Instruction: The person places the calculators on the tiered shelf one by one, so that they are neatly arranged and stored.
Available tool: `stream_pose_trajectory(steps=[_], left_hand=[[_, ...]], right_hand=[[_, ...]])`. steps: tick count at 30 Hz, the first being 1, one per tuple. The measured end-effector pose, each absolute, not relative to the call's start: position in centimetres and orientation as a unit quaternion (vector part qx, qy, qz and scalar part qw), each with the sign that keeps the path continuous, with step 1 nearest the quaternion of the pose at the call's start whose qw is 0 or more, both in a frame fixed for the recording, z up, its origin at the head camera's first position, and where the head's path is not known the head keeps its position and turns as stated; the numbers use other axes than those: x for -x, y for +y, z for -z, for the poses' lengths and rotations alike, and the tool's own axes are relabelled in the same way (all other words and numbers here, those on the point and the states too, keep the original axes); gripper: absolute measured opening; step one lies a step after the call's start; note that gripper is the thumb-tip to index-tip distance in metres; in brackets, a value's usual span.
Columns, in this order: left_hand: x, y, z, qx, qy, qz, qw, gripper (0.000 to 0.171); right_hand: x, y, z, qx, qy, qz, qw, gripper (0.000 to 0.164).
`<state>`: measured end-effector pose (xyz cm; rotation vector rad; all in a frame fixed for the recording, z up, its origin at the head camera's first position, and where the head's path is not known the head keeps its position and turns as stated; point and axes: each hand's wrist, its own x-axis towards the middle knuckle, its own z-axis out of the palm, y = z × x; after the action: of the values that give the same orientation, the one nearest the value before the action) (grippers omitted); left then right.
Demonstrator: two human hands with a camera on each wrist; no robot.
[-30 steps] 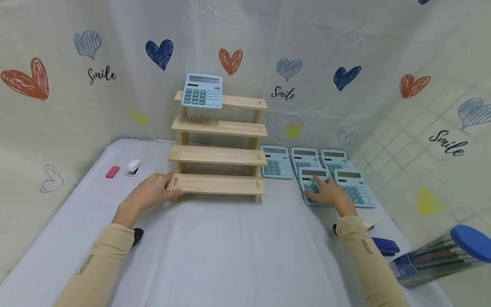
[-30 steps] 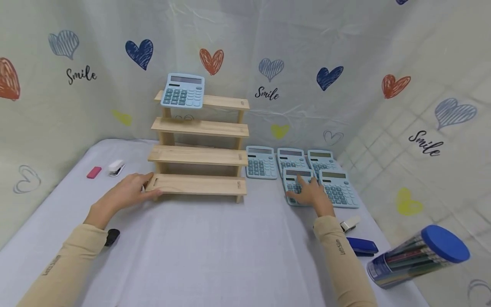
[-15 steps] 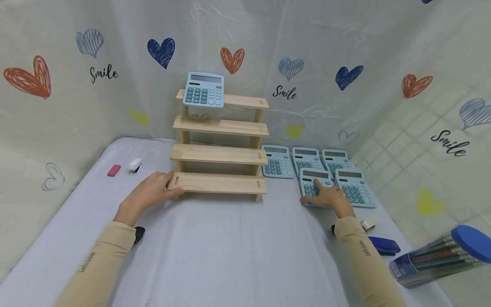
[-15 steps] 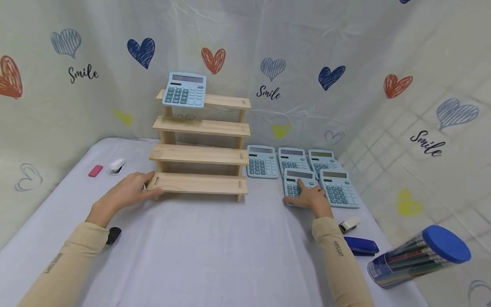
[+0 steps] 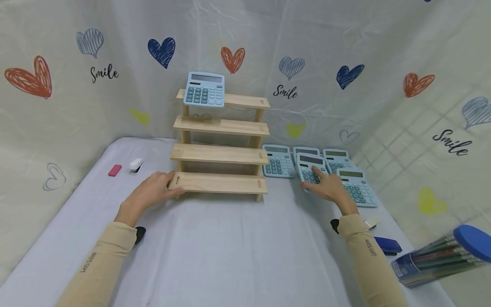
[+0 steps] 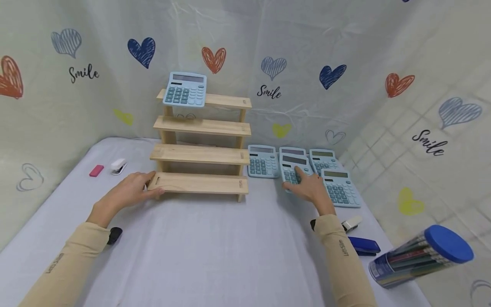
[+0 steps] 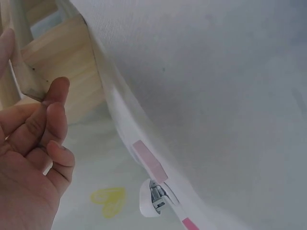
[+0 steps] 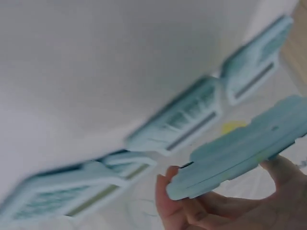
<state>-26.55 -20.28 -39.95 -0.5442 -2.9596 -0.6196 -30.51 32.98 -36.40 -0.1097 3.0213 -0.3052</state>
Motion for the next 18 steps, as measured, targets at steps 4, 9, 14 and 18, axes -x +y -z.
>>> stream_pose_trajectory(steps=[4, 9, 14, 18], left_hand=[[26.7, -20.2, 40.1, 0.177, -0.963, 0.198, 0.04, 0.042], [26.6, -20.1, 40.3, 0.182, -0.962, 0.196, 0.051, 0.042], [26.6, -20.0, 40.3, 0.181, -0.962, 0.196, 0.048, 0.041], [26.6, -20.1, 40.0, 0.175, -0.965, 0.192, 0.043, 0.042]], right_hand=[[31.5, 31.6, 34.3, 0.047, 0.992, 0.111, 0.022, 0.096], [33.5, 29.4, 31.6, 0.047, 0.991, 0.129, -0.003, 0.096], [35.8, 26.7, 28.9, 0.046, 0.989, 0.135, -0.038, 0.097], [37.5, 24.5, 27.3, 0.045, 0.988, 0.139, -0.057, 0.099]])
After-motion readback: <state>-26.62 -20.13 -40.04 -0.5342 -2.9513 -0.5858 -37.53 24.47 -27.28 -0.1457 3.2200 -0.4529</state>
